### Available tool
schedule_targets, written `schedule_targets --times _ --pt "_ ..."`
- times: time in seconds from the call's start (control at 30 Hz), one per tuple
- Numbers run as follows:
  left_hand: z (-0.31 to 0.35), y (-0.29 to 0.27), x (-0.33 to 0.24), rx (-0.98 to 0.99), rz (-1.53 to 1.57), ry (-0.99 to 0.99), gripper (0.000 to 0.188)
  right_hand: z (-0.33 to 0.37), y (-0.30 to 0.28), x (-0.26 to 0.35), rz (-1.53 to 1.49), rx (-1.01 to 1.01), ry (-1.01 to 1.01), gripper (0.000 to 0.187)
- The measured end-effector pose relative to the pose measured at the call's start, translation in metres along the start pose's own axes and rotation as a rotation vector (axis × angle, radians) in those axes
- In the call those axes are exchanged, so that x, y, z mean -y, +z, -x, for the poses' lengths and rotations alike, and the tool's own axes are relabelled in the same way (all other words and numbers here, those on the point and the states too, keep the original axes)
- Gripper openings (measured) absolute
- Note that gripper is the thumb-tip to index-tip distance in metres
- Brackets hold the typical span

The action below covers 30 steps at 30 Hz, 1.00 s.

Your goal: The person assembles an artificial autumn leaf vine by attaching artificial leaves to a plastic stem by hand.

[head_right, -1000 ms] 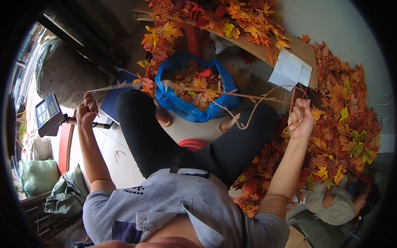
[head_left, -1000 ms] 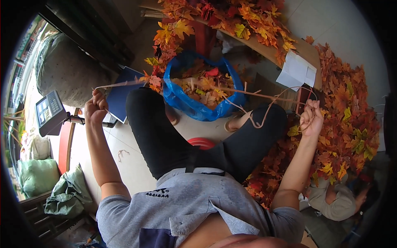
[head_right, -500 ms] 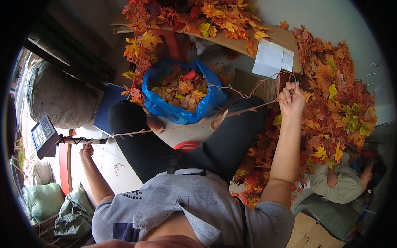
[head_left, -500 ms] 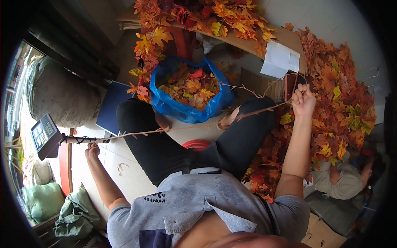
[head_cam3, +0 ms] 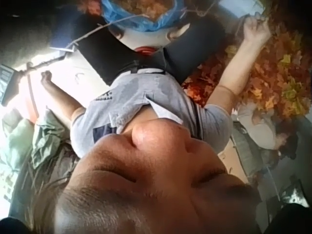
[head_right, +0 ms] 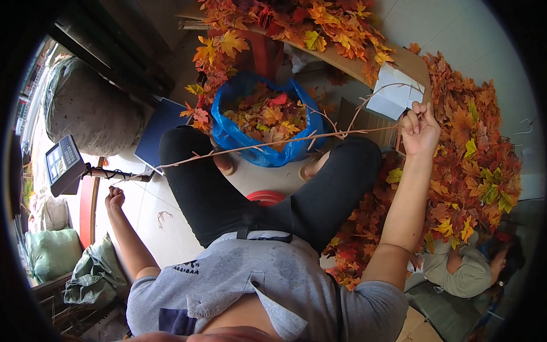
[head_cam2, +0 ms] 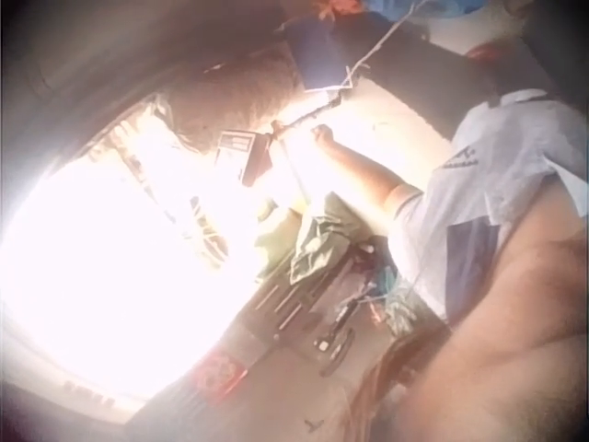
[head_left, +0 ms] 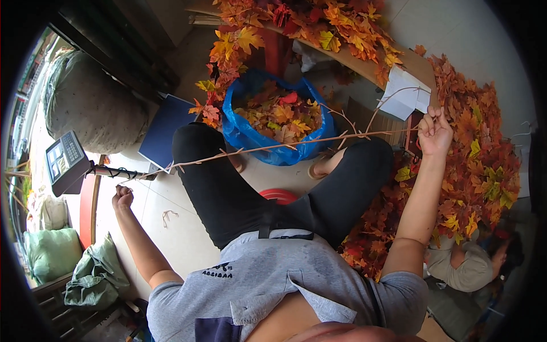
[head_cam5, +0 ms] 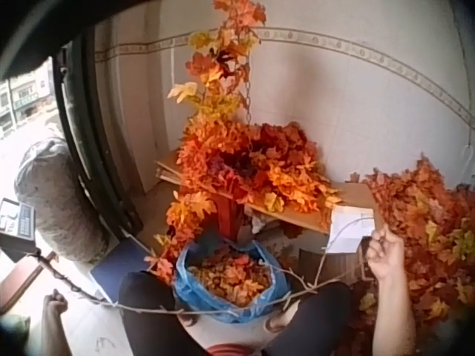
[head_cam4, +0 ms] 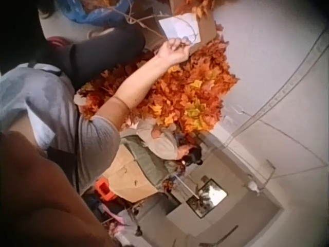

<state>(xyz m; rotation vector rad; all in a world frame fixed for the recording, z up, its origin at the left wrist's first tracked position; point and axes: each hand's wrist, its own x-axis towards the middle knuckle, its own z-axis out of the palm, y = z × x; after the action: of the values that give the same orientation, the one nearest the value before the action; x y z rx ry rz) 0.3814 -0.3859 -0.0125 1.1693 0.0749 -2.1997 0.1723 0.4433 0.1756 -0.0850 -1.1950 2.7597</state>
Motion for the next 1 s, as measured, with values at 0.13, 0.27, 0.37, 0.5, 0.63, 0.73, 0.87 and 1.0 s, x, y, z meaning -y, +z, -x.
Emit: schedule_targets --times 0.13,0.27,0.37,0.5,0.63,0.73,0.87,1.0 --pt "-0.002 0.019 0.017 0.018 0.003 -0.038 0.02 0.004 0.007 0.018 0.035 -0.007 -0.046 0.023" --pt "-0.014 0.029 0.009 0.109 -0.007 -0.05 0.02 0.0 0.007 0.031 0.013 0.053 -0.069 0.022" --pt "-0.022 0.041 0.017 0.214 -0.028 -0.131 0.02 0.004 0.007 0.045 0.008 0.026 -0.091 0.021" --pt "-0.019 0.058 0.039 0.196 -0.052 -0.087 0.016 0.006 0.002 0.045 0.047 -0.042 -0.124 0.021" --pt "0.023 0.089 0.071 0.691 -0.479 -0.089 0.02 -0.002 -0.026 0.008 0.348 -0.129 -0.061 0.025" --pt "0.11 0.121 0.152 0.79 -1.225 0.176 0.025 -0.003 -0.046 -0.022 1.006 -0.245 0.246 0.031" --pt "0.16 0.144 0.233 1.043 -1.675 0.342 0.02 -0.01 -0.073 -0.033 2.274 -0.094 0.27 0.034" --pt "0.202 0.157 0.305 1.397 -1.644 -0.296 0.013 0.025 0.024 -0.045 1.345 0.052 -0.163 0.035"
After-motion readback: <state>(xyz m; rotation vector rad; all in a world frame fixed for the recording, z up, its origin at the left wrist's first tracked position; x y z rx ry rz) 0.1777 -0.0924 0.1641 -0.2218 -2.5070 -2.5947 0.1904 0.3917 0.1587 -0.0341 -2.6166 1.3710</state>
